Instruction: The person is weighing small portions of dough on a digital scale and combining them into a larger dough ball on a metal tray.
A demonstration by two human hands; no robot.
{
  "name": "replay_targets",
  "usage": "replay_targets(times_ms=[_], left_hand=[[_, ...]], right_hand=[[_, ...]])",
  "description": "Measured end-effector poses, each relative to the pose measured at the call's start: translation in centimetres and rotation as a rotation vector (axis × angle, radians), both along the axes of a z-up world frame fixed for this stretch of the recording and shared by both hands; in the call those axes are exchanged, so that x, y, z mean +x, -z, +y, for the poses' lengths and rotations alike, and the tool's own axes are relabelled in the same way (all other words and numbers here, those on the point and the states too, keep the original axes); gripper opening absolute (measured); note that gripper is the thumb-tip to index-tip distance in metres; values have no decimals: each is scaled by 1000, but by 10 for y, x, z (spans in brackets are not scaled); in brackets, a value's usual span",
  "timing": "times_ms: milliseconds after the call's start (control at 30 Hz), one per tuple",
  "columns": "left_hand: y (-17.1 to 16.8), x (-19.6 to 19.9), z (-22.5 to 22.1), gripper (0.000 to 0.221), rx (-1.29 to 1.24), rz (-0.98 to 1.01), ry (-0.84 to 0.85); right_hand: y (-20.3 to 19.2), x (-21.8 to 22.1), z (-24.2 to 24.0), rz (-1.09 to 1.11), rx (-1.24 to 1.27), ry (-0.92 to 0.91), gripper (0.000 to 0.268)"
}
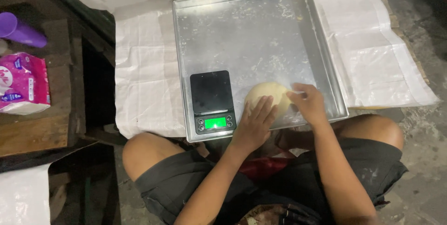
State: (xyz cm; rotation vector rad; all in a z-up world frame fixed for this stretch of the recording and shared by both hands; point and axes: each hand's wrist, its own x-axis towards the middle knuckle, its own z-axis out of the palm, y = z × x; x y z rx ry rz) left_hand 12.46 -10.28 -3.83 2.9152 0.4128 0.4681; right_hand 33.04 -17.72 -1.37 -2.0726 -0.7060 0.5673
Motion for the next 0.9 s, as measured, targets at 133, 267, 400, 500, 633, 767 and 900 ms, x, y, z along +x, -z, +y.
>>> replay_targets(times_ms=[133,267,400,500,633,767,900], left_hand=[[-7,0,0,78,-11,61,14],[-13,1,-1,85,-92,134,11],[-10,3,-2,95,-149,181,-9],[-9,4,-1,98,-211,210,-30],[-14,2,0,97,-212,217,-26],[-17,-3,1,82,-336,129,-22],[-19,-6,-7,70,-623,-395,-186]], right_hand=[[10,0,5,-38,-120,-52,30],[18,4,-5,-119,-78,-16,21],[6,0,-18,205,113,63,17],[3,0,-31,492,212,62,16],[-14,2,-42,809,470,-25,9],[-11,11,-45,649,559,-87,38],[-29,-37,-29,536,561,-101,51]])
